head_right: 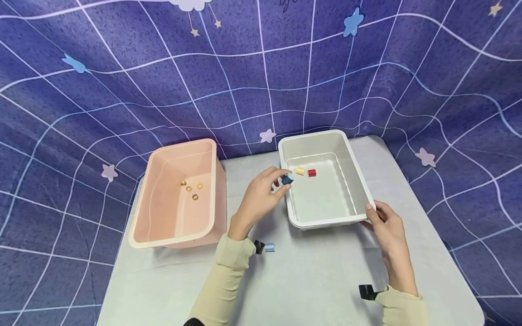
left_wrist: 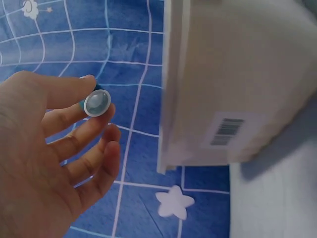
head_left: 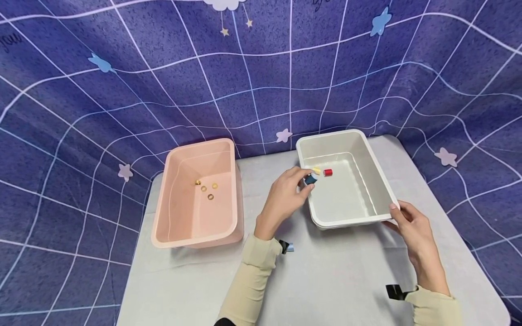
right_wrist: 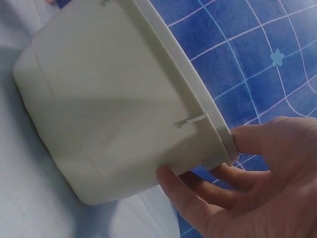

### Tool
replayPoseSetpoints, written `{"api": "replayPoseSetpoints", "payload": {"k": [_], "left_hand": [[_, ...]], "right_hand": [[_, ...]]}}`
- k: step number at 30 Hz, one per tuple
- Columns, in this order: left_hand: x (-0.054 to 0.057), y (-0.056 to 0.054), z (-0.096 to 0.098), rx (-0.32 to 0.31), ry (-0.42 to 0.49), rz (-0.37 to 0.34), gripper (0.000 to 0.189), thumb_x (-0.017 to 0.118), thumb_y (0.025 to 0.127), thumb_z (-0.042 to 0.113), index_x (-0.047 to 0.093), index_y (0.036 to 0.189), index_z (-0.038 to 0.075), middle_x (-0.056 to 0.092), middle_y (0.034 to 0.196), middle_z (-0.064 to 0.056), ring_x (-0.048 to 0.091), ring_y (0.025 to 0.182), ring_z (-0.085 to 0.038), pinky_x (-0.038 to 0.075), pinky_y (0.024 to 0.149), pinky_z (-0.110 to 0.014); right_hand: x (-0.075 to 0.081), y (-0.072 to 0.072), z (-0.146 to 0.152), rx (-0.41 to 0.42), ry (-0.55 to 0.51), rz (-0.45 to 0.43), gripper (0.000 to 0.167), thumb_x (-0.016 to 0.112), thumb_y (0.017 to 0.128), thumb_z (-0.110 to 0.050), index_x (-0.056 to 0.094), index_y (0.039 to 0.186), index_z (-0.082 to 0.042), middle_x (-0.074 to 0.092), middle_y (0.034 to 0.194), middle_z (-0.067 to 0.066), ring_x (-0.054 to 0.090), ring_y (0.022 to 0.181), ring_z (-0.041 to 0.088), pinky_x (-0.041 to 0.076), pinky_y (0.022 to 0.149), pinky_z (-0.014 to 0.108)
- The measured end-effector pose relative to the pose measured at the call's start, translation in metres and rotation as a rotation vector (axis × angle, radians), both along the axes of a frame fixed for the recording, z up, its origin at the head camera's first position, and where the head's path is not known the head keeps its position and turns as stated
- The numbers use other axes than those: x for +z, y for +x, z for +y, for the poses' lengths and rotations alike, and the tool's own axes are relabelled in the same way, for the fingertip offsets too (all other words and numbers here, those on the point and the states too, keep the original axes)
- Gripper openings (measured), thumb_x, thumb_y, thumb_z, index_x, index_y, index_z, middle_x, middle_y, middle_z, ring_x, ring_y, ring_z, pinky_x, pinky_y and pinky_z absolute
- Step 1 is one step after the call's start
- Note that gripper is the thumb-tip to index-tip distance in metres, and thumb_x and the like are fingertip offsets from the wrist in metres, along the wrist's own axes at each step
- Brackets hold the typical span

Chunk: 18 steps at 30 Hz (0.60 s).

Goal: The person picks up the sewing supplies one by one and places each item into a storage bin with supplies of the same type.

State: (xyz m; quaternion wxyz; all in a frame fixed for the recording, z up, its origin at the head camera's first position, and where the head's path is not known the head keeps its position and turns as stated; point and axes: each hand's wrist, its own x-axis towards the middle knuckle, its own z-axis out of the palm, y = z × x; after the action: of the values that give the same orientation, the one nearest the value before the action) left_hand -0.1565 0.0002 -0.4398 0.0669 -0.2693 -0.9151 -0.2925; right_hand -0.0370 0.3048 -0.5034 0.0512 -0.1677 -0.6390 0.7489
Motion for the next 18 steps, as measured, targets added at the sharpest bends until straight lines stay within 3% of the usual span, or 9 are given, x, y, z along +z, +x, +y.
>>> {"api": "replayPoseSetpoints", "payload": {"k": [10, 18], "left_hand": [[0.023, -0.030, 0.037, -0.069, -0.022, -0.019, 0.035, 0.071, 0.099, 0.033, 0.069, 0.132, 0.021, 0.068, 0.114, 0.007, 0.064, 0.095, -0.012, 0.052, 0.079, -0.029], [0.036, -0.050, 0.073, -0.106, 0.023, -0.041, 0.034, 0.070, 0.101, 0.033, 0.068, 0.133, 0.022, 0.069, 0.116, 0.008, 0.064, 0.092, -0.009, 0.046, 0.074, -0.017]], "right_hand": [[-0.001, -0.001, 0.002, 0.000, -0.011, 0.007, 0.013, 0.066, 0.103, -0.016, 0.067, 0.116, -0.016, 0.074, 0.095, -0.014, 0.070, 0.087, -0.002, 0.062, 0.077, 0.019], [-0.001, -0.001, 0.002, 0.000, -0.026, 0.006, 0.013, 0.066, 0.103, -0.016, 0.068, 0.116, -0.018, 0.074, 0.096, -0.013, 0.070, 0.088, -0.001, 0.062, 0.078, 0.019]]}}
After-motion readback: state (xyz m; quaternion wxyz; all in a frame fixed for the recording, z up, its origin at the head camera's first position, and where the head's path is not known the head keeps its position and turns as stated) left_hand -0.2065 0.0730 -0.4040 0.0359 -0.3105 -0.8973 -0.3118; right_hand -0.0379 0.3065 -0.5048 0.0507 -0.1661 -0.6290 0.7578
